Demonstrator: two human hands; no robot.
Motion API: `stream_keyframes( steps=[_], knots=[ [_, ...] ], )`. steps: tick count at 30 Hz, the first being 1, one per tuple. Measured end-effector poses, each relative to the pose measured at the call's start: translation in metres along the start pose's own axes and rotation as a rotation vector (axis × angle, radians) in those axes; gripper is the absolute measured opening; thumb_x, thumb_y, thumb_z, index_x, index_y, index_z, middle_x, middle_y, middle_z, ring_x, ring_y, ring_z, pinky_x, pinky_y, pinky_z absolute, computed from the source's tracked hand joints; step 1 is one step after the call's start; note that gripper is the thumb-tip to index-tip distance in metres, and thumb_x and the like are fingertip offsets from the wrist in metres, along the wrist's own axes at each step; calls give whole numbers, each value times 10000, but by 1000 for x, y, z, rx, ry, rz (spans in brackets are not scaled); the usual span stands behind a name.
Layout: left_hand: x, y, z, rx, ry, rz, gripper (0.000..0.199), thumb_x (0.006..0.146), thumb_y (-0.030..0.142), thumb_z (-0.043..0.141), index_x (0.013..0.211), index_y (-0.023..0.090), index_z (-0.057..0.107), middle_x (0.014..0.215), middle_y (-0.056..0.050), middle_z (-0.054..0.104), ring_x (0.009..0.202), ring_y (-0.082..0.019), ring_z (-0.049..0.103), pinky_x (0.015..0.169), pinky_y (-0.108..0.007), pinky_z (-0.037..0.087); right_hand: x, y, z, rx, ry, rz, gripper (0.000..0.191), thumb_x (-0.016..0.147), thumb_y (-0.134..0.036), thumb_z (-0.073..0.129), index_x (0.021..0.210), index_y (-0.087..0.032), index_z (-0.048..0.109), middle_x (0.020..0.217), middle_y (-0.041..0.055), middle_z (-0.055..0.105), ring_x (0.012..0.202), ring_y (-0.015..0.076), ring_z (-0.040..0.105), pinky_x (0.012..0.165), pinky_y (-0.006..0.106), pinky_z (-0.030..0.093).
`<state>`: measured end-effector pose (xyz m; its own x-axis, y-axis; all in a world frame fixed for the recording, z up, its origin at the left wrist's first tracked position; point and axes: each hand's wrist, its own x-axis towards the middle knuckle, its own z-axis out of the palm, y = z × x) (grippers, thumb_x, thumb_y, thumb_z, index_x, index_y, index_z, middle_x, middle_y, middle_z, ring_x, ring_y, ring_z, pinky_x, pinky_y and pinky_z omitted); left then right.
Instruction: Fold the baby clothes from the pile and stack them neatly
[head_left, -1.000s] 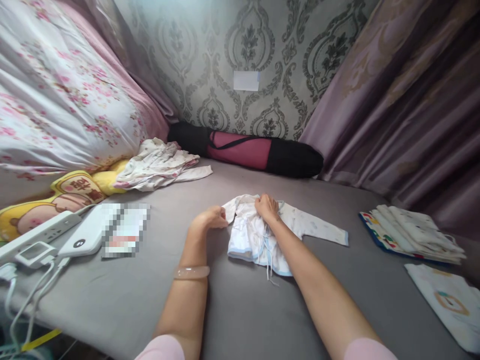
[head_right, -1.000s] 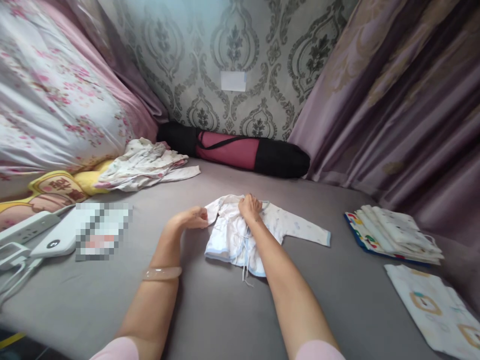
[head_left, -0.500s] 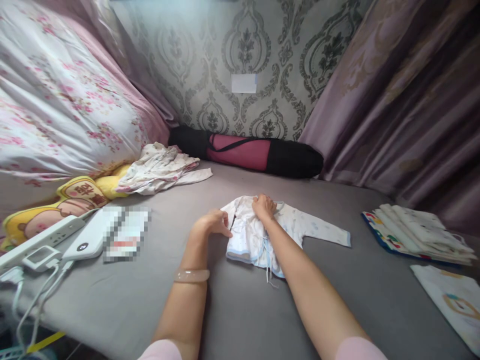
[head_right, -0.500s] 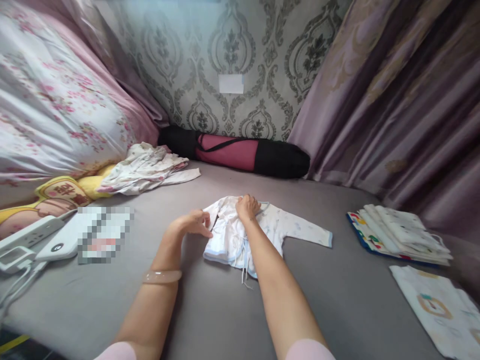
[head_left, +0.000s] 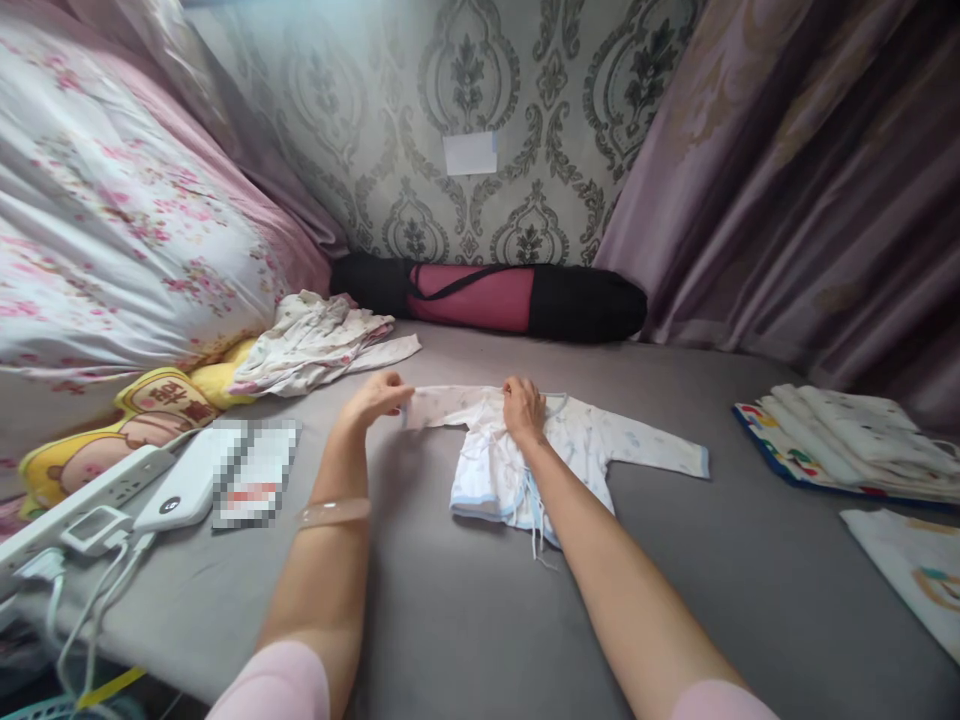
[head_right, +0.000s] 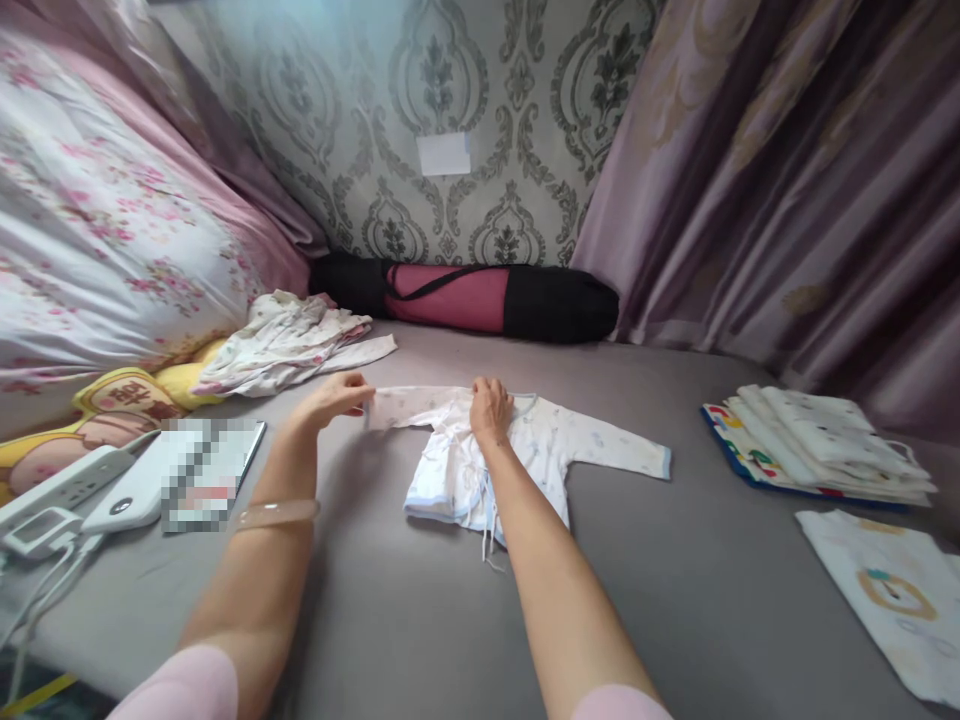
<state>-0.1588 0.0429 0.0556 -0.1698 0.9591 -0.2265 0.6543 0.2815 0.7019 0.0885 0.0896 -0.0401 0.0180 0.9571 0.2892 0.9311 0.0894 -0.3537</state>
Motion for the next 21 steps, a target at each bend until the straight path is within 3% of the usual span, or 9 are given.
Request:
stream_keyframes(
  steps=[2,6,11,14,17,21],
  knots=[
    [15,-4,-4,-36,110,-34,120,697,281,523,746,178,487,737,-10,587,730,-144,623,600,-207,513,-1,1,0,3,-18,-12,244,979,-224,415,1053,-273,642,1076,60,600,1022,197,524,836,301,321],
    [43,-11,3,54,210,-43,123,735,293,503,785,181,494,763,-33,609,762,-185,634,603,-241,514,-1,2,0,9,-39,-24,272,973,-235,436,1068,-297,683,1092,65,580,1032,199,510,847,299,318],
    [54,-16,25,243,361,-36,265,851,255,408,1060,129,511,977,-156,659,958,-270,643,770,-331,507,-1,4,3,29,-39,-22,308,966,-222,456,1105,-324,711,1113,67,574,1053,205,495,865,299,311],
    [47,-20,36,339,381,-16,341,890,196,352,1207,97,433,1076,-223,641,1019,-303,636,842,-379,481,-2,3,2,11,-51,-31,328,973,-222,444,1129,-331,711,1117,73,573,1052,213,489,862,305,311],
    [40,-26,42,495,364,24,353,891,166,343,1231,128,432,1165,-226,599,1034,-313,637,850,-401,483,-3,1,-1,-13,-64,-45,347,986,-234,414,1144,-330,708,1118,86,573,1051,225,484,860,315,313],
    [36,-29,48,636,306,-24,378,887,125,314,1239,136,449,1158,-228,581,997,-318,651,808,-418,505,-4,-2,-2,-22,-65,-30,353,980,-230,414,1157,-313,708,1122,101,576,1048,234,489,864,327,320]
  ],
)
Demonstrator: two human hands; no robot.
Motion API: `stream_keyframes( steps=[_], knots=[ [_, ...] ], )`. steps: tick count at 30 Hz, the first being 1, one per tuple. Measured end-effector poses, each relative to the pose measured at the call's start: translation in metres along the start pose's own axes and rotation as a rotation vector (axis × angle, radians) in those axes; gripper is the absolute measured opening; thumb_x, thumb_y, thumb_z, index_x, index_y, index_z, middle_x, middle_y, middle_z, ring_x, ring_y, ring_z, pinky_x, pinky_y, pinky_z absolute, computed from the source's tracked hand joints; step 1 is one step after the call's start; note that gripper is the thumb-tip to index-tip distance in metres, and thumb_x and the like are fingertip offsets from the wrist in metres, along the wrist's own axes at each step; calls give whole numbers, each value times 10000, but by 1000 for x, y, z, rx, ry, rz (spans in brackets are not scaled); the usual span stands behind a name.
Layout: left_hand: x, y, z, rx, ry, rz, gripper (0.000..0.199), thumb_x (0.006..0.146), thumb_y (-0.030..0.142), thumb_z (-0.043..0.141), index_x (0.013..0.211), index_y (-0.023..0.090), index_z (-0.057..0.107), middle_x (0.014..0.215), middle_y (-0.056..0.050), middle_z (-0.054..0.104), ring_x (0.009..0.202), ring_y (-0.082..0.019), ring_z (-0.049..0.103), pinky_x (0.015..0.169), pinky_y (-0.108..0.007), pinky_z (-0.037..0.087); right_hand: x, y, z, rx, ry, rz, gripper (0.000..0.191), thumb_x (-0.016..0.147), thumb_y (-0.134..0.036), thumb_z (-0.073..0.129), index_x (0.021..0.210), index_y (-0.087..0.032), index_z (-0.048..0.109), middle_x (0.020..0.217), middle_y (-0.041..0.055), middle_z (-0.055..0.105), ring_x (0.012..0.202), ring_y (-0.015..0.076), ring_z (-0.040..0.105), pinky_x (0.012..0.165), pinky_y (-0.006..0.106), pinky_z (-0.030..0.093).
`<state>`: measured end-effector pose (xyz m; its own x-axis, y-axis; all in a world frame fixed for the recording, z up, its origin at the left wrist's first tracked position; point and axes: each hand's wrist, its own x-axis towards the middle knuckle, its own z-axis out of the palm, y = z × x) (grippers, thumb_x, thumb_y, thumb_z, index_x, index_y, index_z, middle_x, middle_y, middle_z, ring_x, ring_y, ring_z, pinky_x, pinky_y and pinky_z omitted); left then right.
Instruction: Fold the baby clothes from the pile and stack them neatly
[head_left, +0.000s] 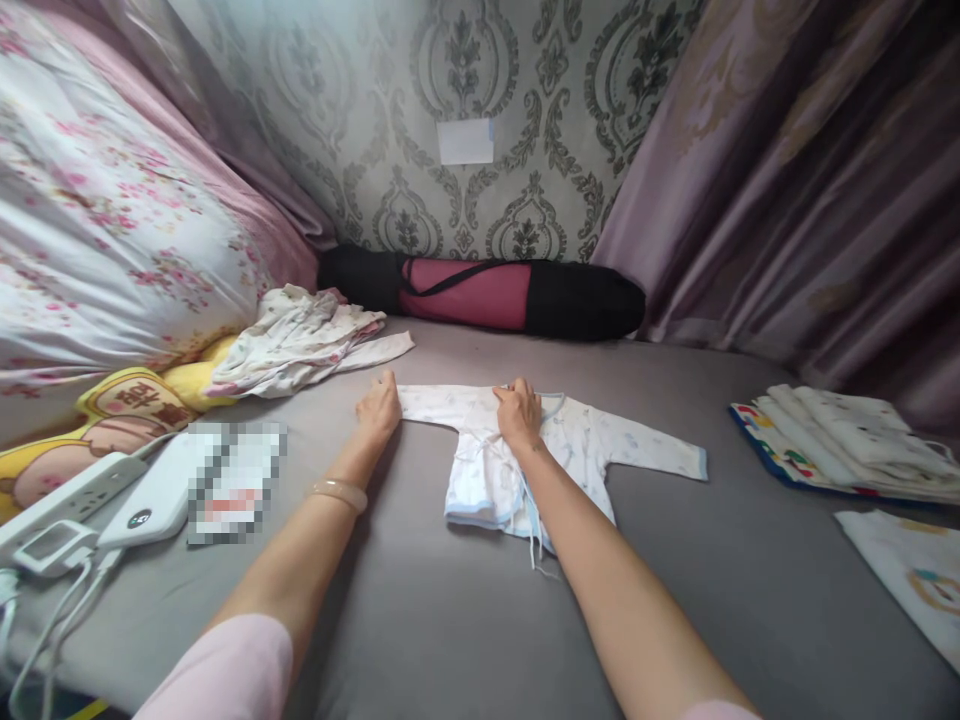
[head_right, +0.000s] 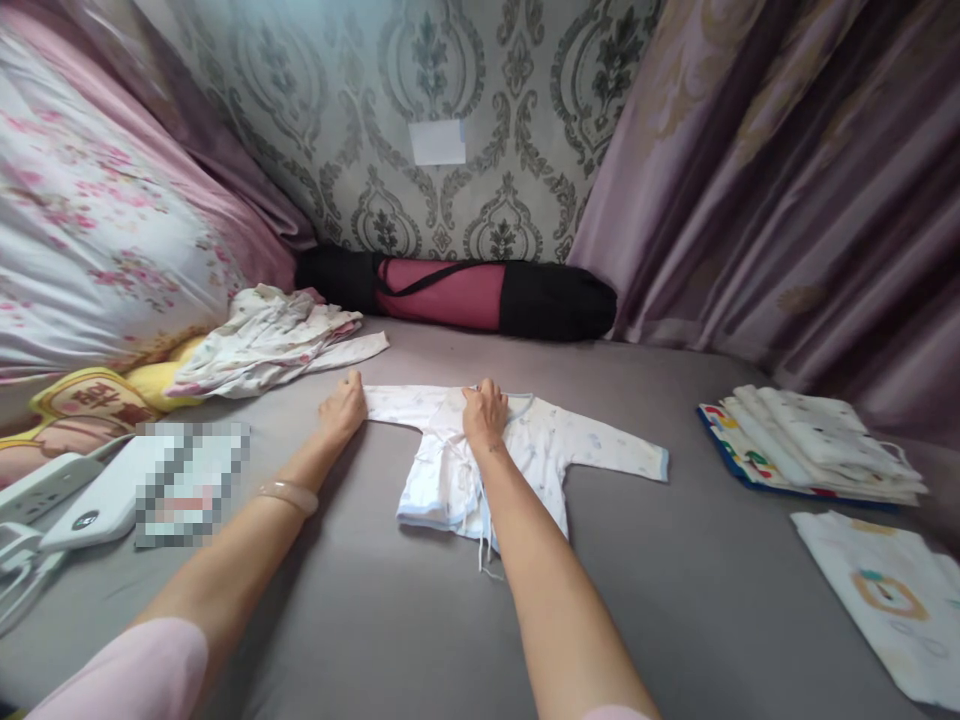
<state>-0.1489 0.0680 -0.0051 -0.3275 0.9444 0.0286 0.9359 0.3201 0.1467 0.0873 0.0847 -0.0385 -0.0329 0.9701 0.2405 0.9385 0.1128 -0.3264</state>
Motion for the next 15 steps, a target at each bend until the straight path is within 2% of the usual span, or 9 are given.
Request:
stream_keyframes(
  steps=[5,11,13,15],
  knots=[
    [5,4,6,55,-8,-53,399,881,83,267,1216,78,483,1185,-262,534,988,-326,643,787,-417,504,0,-2,2,2,36,19,354,949,-190,435,1131,-284,723,1106,110,580,1032,240,483,873,348,323],
    [8,-1,-1,184,94,152,352,888,106,330,1165,73,544,1161,-236,544,1129,-336,527,911,-413,427,1,-3,0,-41,117,-128,327,909,-127,457,1039,-240,736,1229,95,572,1098,248,421,942,379,272],
    [4,6,-5,188,120,212,337,898,132,347,1160,88,554,1175,-220,543,1136,-340,503,924,-426,410,2,-4,0,-33,110,-202,333,915,-116,448,1061,-242,719,1215,76,597,1093,237,422,956,372,262],
    [-1,20,-7,146,116,343,330,912,151,352,1170,114,554,1177,-190,555,1140,-318,491,944,-414,397,2,-4,-1,-16,78,-279,330,929,-124,437,1065,-242,713,1185,64,622,1082,226,431,951,355,271]
  ],
)
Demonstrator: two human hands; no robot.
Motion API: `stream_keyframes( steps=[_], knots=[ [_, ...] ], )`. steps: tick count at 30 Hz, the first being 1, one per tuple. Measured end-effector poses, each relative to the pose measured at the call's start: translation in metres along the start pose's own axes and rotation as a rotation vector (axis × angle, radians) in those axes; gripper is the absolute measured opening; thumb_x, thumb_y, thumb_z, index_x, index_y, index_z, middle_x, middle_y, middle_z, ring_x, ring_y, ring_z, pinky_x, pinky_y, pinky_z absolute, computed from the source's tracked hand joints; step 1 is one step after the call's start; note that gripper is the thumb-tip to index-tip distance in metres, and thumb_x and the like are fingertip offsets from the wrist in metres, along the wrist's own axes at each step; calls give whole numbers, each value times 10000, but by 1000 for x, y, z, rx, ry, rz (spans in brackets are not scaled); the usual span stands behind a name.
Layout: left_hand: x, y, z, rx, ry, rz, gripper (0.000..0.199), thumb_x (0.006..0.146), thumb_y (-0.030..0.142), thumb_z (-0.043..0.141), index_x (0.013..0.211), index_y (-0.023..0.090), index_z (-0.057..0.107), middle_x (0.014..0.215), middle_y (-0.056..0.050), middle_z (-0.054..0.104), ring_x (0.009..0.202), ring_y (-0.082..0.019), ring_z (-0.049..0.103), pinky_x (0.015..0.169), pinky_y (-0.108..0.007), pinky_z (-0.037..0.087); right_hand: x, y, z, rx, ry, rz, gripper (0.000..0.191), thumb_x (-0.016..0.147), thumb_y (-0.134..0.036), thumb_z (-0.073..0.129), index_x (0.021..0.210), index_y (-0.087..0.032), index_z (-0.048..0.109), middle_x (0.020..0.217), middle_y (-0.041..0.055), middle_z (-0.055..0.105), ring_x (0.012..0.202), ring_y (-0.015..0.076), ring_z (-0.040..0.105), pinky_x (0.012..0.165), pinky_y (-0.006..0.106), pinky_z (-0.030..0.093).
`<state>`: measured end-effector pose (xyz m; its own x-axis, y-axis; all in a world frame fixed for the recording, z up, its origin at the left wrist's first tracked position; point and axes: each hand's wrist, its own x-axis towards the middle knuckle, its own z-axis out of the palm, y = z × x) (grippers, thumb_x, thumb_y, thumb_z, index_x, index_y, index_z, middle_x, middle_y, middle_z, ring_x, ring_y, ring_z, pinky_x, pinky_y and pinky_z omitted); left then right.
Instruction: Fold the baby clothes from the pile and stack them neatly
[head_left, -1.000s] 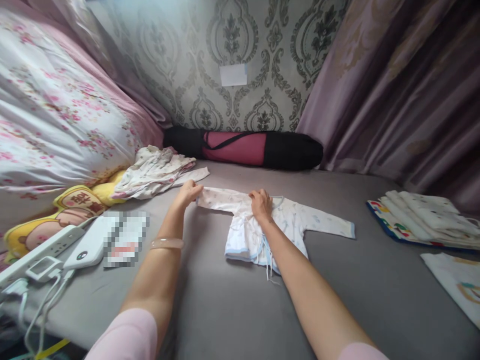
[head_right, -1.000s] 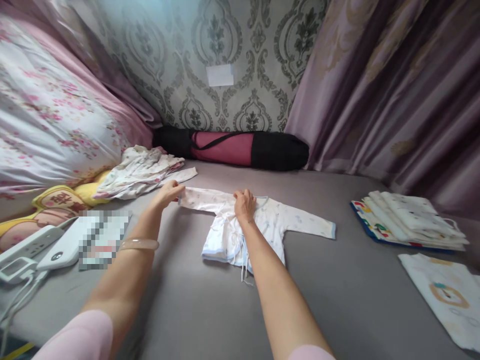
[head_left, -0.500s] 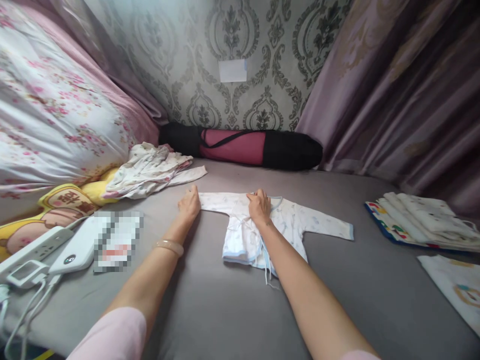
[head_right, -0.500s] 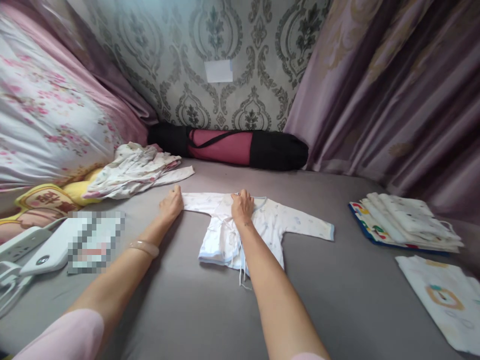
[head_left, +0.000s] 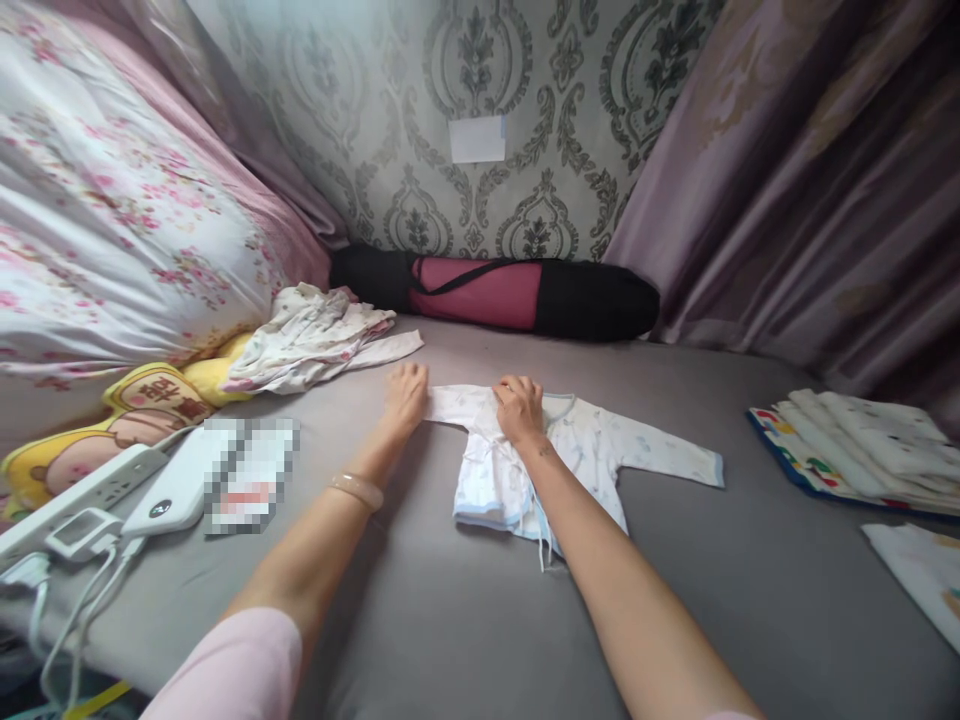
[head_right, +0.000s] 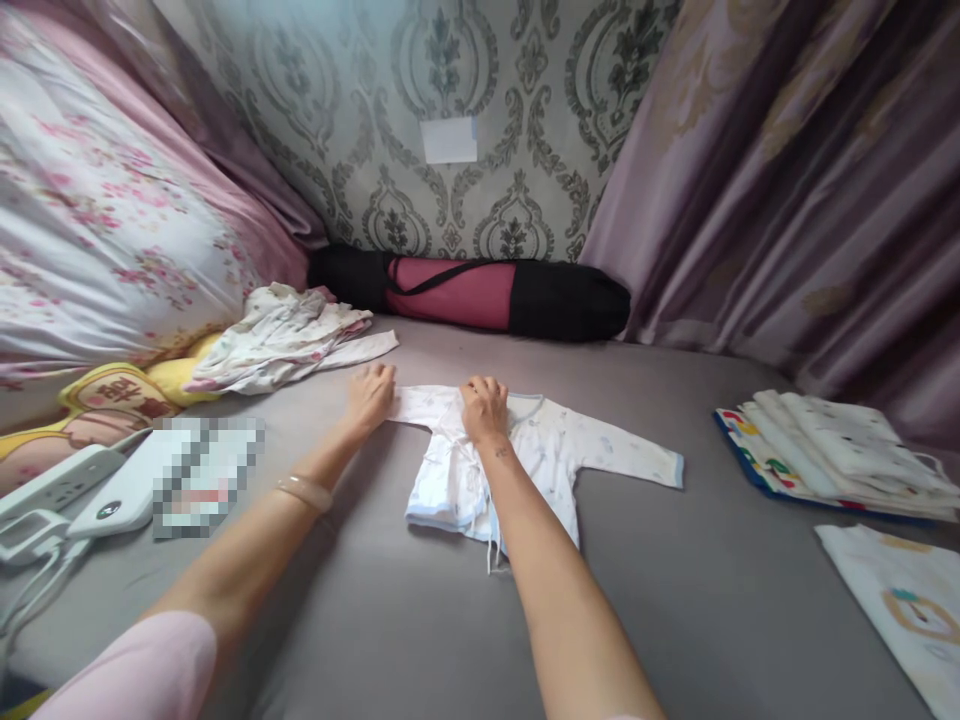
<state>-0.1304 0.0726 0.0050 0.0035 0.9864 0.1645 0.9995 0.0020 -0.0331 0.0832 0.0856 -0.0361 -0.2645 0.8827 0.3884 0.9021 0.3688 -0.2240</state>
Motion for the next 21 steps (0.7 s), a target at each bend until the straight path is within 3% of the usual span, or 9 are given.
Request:
stream_keyframes(
  steps=[5,9,13,17,21],
  knots=[
    [1,50,5,-242,6,399,302,964,194,321,1123,146,574,1116,-130,604,1095,-235,520,980,-345,397,-1,0,0,48,-72,-93,336,932,-129,435,1105,-239,702,1132,54,644,1057,209,465,920,306,315],
    [2,67,28,-374,27,423,261,961,197,350,1053,138,586,1047,-132,616,1018,-222,566,942,-350,441,-1,1,1,62,-88,-66,325,931,-129,433,1030,-216,730,1070,57,652,1008,202,493,905,287,339],
    [0,58,47,-427,59,436,323,976,227,329,1182,144,564,1228,-138,605,1172,-216,544,1033,-369,408,0,2,2,68,-80,-58,313,946,-148,428,1040,-208,720,1065,64,647,1002,204,494,895,289,341],
    [-6,40,49,-324,-63,402,483,1006,362,268,1402,141,435,1507,-130,408,1416,-251,329,1163,-438,248,-1,2,1,38,-95,-50,357,943,-136,427,1185,-240,668,1120,72,617,1020,208,478,905,294,328],
    [-12,20,43,-249,-160,338,582,1001,461,226,1483,152,333,1567,-110,297,1463,-245,225,1187,-439,182,-1,2,0,28,-121,-33,362,928,-130,448,1157,-267,694,1134,66,609,1021,211,475,901,290,326]
  ],
)
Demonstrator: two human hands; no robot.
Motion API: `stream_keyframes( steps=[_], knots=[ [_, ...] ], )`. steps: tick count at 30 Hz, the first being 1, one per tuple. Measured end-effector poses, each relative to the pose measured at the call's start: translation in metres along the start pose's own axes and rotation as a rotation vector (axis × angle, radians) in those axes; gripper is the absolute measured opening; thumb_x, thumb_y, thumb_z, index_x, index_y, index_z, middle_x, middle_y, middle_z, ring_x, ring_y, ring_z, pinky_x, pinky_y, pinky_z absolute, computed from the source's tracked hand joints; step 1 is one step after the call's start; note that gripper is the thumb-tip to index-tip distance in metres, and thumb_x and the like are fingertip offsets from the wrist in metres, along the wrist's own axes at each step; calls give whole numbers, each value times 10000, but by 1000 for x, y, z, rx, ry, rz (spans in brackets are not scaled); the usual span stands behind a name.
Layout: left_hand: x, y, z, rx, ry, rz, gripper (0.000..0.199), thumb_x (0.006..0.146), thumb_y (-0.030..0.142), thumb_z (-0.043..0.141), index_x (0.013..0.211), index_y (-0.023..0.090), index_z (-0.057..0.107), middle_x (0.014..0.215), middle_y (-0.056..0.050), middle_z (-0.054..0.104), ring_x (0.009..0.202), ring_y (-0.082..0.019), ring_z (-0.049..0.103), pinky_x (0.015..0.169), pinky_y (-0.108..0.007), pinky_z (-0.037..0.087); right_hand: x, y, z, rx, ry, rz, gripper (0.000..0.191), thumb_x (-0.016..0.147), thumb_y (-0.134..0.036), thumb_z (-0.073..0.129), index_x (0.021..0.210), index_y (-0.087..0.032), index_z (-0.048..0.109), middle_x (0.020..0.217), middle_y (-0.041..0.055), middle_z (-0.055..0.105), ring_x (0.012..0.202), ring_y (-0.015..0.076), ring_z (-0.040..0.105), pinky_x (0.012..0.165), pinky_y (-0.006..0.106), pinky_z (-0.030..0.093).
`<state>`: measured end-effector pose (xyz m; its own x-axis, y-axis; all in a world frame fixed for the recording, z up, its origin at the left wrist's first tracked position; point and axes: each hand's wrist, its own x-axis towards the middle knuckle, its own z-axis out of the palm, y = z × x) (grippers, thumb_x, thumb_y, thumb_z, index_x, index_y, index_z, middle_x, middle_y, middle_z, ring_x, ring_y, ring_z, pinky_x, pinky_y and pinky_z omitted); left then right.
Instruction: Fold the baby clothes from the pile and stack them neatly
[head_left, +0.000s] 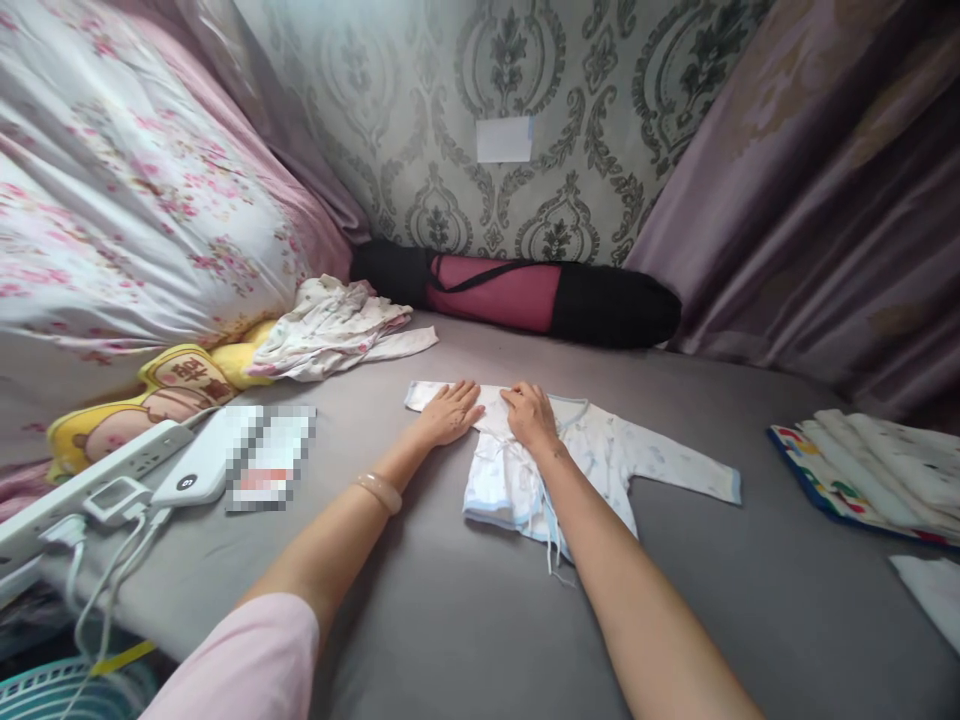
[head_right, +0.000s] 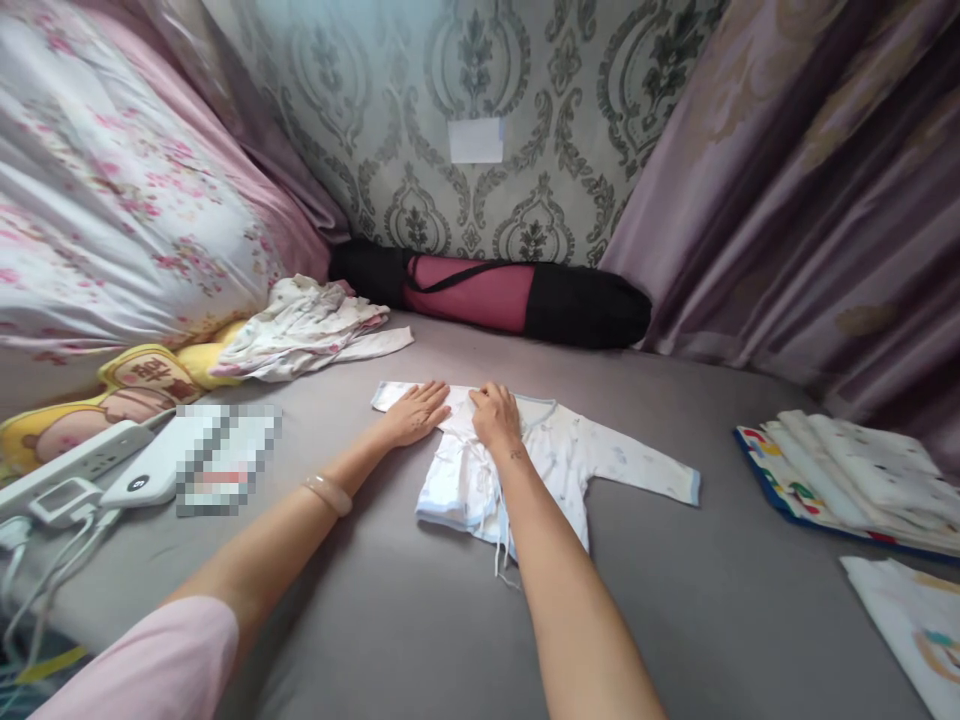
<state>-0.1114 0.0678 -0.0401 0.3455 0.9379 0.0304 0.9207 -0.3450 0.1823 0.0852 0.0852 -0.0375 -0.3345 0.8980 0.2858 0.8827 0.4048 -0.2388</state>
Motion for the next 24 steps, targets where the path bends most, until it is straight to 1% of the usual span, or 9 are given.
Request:
stream_keyframes(
  steps=[4,9,13,15,17,18,20,22,24],
  knots=[
    [-13,-23,-10,18,-25,-113,606,1003,442,191,1497,108,300,1577,-126,262,1470,-244,201,1191,-440,154,1,0,0,12,18,4,356,915,-125,463,1128,-267,710,1129,58,617,1010,212,478,899,289,331],
    [-26,-52,-16,16,12,-231,553,1000,380,200,1483,147,331,1567,-112,298,1463,-251,224,1181,-456,175,0,1,2,33,28,4,350,914,-127,465,1114,-262,718,1119,61,626,1028,208,494,914,290,349],
    [-29,-60,-16,-19,53,-279,533,996,352,206,1454,137,374,1554,-121,328,1455,-264,243,1173,-466,203,3,1,2,106,23,28,361,912,-113,454,1117,-243,722,1119,65,647,1067,202,525,963,286,364],
    [-30,-57,-15,-14,87,-266,522,996,352,220,1429,122,400,1538,-137,353,1442,-258,274,1172,-454,213,8,3,-1,209,-35,71,379,892,-78,453,1120,-215,723,1157,70,657,1101,192,547,997,271,366],
    [-32,-52,-16,5,130,-255,504,993,345,249,1400,105,423,1518,-162,376,1425,-258,306,1165,-445,236,14,9,-8,336,-140,110,383,862,-52,472,1118,-187,722,1185,69,670,1118,176,578,1000,243,385],
    [-33,-48,-17,18,153,-258,494,988,336,274,1390,94,428,1509,-179,381,1419,-267,316,1159,-451,247,16,14,-13,381,-188,111,376,850,-53,488,1117,-182,721,1172,59,686,1106,167,598,979,228,408],
    [-35,-39,-23,42,204,-275,474,963,291,349,1380,80,432,1497,-209,383,1411,-296,324,1149,-477,261,14,26,-27,460,-229,111,396,840,-54,493,1152,-186,700,1172,35,698,1086,143,625,955,211,436],
    [-35,-25,-32,46,268,-274,455,923,232,419,1347,73,465,1465,-226,416,1383,-318,363,1131,-480,291,4,39,-43,553,-192,144,386,840,-62,490,1144,-179,697,1171,38,703,1071,140,640,950,220,451],
    [-36,-2,-45,7,335,-246,394,897,203,453,1262,84,542,1365,-215,522,1293,-309,470,1085,-441,356,-13,49,-59,618,-135,237,332,850,-91,495,1095,-164,707,1113,58,721,985,147,677,895,234,493]
  ],
)
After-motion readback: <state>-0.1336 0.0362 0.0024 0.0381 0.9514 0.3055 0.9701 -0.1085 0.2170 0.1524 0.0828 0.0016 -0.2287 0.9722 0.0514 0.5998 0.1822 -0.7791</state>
